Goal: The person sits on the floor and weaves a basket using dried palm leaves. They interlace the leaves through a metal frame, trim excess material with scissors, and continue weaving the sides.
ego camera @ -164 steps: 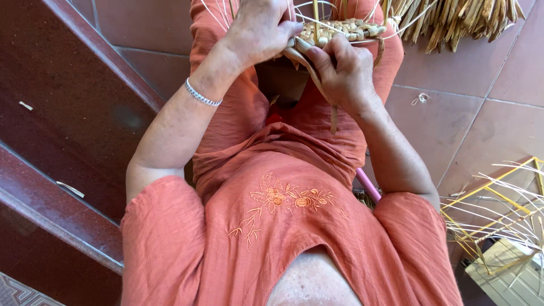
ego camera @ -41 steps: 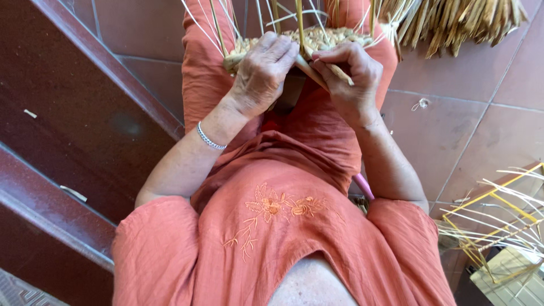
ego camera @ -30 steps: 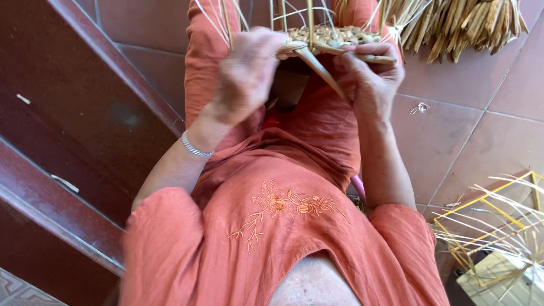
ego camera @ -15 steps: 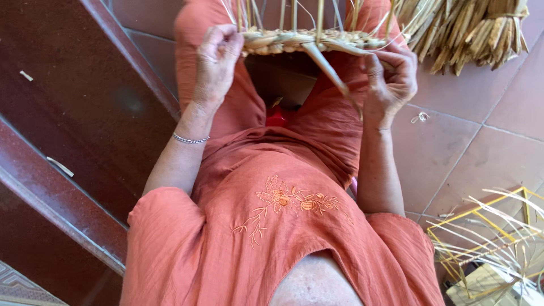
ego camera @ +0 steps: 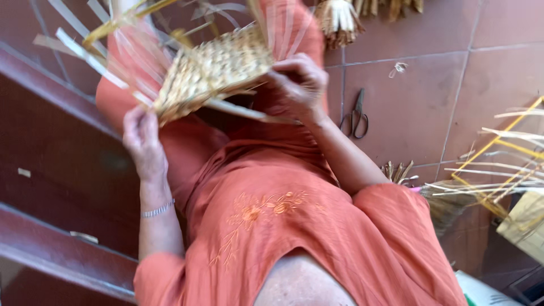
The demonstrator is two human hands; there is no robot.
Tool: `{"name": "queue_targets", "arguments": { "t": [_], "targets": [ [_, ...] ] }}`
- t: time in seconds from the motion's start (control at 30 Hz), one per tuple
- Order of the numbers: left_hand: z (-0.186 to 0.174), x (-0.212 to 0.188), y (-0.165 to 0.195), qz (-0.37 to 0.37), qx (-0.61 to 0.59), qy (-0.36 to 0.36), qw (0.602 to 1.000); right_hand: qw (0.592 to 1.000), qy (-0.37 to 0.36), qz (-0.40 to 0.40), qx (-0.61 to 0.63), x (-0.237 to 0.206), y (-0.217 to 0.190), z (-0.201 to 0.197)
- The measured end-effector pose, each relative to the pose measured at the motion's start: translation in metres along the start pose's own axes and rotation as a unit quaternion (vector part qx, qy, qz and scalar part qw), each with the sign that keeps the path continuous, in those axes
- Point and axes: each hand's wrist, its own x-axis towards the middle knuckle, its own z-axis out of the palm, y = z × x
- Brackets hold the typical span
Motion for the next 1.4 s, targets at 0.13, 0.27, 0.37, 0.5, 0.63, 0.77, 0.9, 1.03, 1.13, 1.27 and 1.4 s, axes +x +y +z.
{"name": "queue_targets", "arguments": {
  "t": [0.13,0.27,0.37,0.5,0.63,0.77,0.9,1.03,1.13,1.27,1.4],
  "targets": [
    [-0.007,-0.008,-0.005,-0.031,-0.050,0.024,0.998,0.971,-0.058,0.141,0.186,0.016,0.009,-0.017],
    [-0.016,-0.003,-0.010,-0.026,-0.042,0.015,0.999,0.967,0.083,0.164,0.176,0.047,0.071,-0.058],
    [-0.028,-0.002,-0.008,-0.075,-0.073,0.000,0.994,0.952,0.192,0.198,0.134,0.066,0.133,-0.104],
    [-0.041,-0.010,0.003,-0.091,-0.062,-0.017,0.994,0.916,0.267,0.255,-0.157,0.074,0.177,-0.142],
    [-0.040,-0.014,0.017,-0.096,-0.050,-0.022,0.994,0.852,0.195,0.307,-0.376,0.089,0.189,-0.143],
    [-0.034,-0.013,0.026,-0.113,-0.041,-0.019,0.993,0.784,0.114,0.399,-0.461,0.111,0.191,-0.135],
    [-0.031,-0.011,0.025,-0.110,-0.038,-0.017,0.993,0.826,0.176,0.345,-0.409,0.103,0.186,-0.136],
    [-0.028,-0.006,0.018,-0.098,-0.057,-0.013,0.994,0.890,0.279,0.304,-0.193,0.066,0.175,-0.148],
    [-0.023,-0.002,0.011,-0.097,-0.068,-0.007,0.993,0.900,0.234,0.250,-0.270,0.020,0.161,-0.160],
    [-0.020,0.004,0.003,-0.093,-0.068,-0.006,0.993,0.909,0.240,0.204,-0.272,-0.041,0.126,-0.173],
    [-0.016,0.015,-0.001,-0.045,0.008,-0.040,0.998,0.933,0.337,0.003,-0.129,-0.054,0.061,-0.203]
  ]
}}
